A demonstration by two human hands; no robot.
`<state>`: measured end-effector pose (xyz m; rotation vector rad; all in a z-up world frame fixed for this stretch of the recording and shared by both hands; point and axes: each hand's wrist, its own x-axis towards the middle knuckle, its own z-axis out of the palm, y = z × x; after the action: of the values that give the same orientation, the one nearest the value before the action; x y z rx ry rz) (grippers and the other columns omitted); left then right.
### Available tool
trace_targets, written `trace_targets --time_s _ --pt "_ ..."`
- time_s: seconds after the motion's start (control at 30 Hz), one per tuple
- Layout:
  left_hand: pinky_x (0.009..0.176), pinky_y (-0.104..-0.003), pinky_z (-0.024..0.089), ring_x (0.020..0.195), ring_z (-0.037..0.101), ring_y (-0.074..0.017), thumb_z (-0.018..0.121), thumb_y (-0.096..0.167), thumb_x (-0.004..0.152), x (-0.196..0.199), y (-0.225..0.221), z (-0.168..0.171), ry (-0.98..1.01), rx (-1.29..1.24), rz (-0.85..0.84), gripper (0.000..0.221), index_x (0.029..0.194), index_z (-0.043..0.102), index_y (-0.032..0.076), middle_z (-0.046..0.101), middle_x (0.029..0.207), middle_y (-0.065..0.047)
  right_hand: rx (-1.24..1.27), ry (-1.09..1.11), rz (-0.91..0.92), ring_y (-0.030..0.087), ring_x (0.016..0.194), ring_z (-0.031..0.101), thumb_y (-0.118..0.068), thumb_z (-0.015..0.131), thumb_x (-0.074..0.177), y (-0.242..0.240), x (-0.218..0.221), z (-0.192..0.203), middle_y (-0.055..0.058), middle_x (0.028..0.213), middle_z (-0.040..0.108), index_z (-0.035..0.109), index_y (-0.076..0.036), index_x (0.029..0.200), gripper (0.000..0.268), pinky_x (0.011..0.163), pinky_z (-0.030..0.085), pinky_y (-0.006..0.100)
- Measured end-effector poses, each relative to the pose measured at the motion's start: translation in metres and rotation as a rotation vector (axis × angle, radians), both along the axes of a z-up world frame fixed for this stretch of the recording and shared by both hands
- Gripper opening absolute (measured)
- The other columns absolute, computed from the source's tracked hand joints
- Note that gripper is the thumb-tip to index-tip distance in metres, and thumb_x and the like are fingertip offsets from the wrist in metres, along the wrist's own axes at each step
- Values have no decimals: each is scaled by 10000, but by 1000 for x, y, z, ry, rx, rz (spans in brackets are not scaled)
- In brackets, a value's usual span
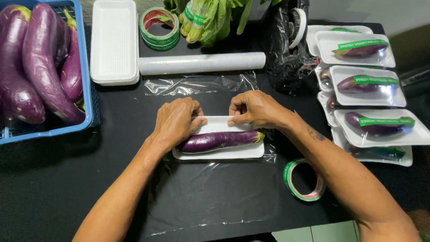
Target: The person prepares a tray with an eggplant and wraps it using plastic film and tape.
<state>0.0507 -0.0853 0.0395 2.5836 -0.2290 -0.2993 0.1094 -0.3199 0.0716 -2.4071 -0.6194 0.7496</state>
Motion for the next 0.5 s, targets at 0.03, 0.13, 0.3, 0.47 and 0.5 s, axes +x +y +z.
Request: trace_targets --time_s 0.03,0.13,0.3,0.47,0.5 --pt "807 -432 499 894 701 -288 800 249 859 0 0 1 1 2 5 120 877 734 151 702 823 -36 -4 17 -13 252 744 722 -197 813 778 -6 0 -1 29 788 761 778 -145 841 89 717 562 427" --pt "821 -443 513 908 699 -292 804 237 855 -2 0 2 10 4 14 127 900 731 144 700 836 -44 -11 69 -23 237 746 704 -195 814 791 -24 2 4 47 784 756 778 -117 865 113 715 555 411" --pt "833 -468 531 931 696 -309 810 225 844 -6 -1 3 22 10 24 149 921 723 132 692 849 -55 16 164 -130 186 734 607 -299 653 960 -48 2 16 30 725 691 808 -133 863 248 711 523 381" --pt "835 -472 546 942 700 -301 818 239 831 -6 -2 3 27 23 49 160 919 723 145 695 858 -48 27 71 -151 194 677 629 -249 779 881 -48 -5 2 69 680 715 826 -132 883 125 656 509 357" --pt "835 -472 546 942 700 -301 818 239 831 -5 -2 4 25 27 50 160 919 723 145 695 858 -48 31 69 -149 194 677 629 -249 779 881 -50 -5 -1 69 680 715 826 -132 883 125 656 509 357"
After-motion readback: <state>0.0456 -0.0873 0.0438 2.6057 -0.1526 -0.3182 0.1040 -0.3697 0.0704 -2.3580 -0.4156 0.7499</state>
